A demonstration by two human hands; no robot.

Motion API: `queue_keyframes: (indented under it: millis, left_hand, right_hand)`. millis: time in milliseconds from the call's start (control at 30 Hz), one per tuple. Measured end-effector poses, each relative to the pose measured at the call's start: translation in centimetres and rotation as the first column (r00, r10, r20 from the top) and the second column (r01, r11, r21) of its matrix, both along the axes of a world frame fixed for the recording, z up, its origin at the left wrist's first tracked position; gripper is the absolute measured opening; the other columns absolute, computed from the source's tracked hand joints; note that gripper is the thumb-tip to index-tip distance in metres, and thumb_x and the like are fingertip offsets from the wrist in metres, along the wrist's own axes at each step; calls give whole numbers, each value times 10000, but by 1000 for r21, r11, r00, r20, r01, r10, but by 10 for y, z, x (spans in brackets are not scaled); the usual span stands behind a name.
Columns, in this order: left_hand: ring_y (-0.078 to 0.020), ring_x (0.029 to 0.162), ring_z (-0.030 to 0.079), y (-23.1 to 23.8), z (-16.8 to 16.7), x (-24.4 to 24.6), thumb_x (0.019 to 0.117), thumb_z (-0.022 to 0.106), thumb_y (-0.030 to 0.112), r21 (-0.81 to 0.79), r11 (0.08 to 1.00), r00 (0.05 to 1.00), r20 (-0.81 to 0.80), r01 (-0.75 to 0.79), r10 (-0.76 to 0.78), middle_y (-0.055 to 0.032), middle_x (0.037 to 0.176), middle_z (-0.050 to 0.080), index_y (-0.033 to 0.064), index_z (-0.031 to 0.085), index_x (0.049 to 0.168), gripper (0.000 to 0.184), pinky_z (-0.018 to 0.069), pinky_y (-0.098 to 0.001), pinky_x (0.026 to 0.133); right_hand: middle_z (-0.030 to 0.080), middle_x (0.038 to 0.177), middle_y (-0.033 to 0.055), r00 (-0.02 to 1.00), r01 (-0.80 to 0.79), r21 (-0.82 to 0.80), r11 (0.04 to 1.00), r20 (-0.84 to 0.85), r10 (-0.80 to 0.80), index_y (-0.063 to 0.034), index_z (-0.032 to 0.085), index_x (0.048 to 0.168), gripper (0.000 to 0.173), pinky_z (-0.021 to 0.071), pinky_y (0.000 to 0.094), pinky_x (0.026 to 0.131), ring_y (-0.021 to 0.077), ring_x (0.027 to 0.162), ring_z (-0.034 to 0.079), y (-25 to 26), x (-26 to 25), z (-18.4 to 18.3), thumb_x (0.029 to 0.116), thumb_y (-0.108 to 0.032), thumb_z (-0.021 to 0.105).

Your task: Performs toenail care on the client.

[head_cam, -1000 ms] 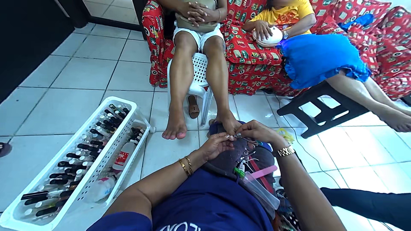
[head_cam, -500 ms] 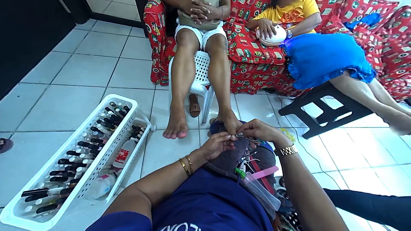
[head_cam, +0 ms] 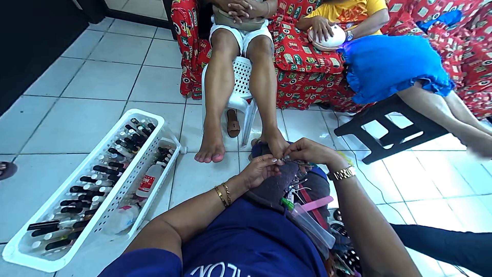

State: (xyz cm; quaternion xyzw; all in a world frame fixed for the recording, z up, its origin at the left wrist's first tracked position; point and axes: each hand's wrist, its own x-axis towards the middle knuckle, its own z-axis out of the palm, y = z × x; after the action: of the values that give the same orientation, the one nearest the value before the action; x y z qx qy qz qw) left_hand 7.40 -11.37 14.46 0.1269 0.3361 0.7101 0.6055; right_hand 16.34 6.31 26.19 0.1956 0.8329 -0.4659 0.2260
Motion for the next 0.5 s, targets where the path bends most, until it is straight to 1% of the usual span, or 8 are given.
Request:
queue_keyframes:
  millis: [100,167,200,233,367,433,500]
  left_hand:
    - [-107,746,676,0,2,0,1074,416,39,-25,1000,1000,13,-7,7,-29,893,706,68,592,984,200,582,-275,784]
    - [-110,746,673,0,0,1,1069,423,30,-25,1000,1000,19,-4,4,-34,896,705,63,591,992,187,580,-279,787]
    - [-110,747,672,1,0,1,1070,425,31,-24,1000,1000,17,0,1,-34,898,703,63,587,1000,180,580,-278,788]
    - [-110,747,672,1,0,1,1071,425,33,-23,1000,1000,17,0,0,-34,897,701,62,588,1005,178,581,-280,788]
    - [-110,736,673,1,2,0,1068,428,23,-37,999,1000,18,-13,14,-30,886,702,67,575,993,171,583,-283,777]
    - [-111,740,676,2,1,0,1066,440,25,-43,999,1000,21,-11,12,-33,893,705,72,573,988,161,583,-283,783]
    - [-112,743,675,3,-1,0,1061,450,22,-41,999,1000,23,-6,6,-36,895,704,77,572,981,156,580,-284,790]
  right_hand:
    - [532,514,5,1000,-7,66,998,16,5,-5,686,870,246,406,185,405,36,387,467,-3,-2,0,1053,-112,561]
    - [490,513,-18,999,-38,32,999,4,38,-4,690,895,230,366,171,391,16,380,419,2,1,-2,1051,-92,546]
    - [489,513,-26,999,-41,1,999,-6,41,-3,694,905,223,361,165,389,9,380,414,4,2,-3,1047,-75,538]
    - [497,510,-27,999,-38,-22,999,-16,38,-4,701,903,225,363,165,388,9,380,419,7,3,-3,1041,-62,533]
    - [561,517,11,999,-33,-13,999,-17,33,1,709,885,244,452,192,402,50,389,515,6,-1,-4,1047,-54,535]
    - [573,518,19,999,-35,24,999,-13,35,1,707,872,244,442,191,398,47,387,513,4,-2,-4,1045,-67,548]
    - [560,515,31,999,-27,83,996,20,26,3,705,878,246,416,191,387,51,376,486,-1,-4,-2,1050,-103,565]
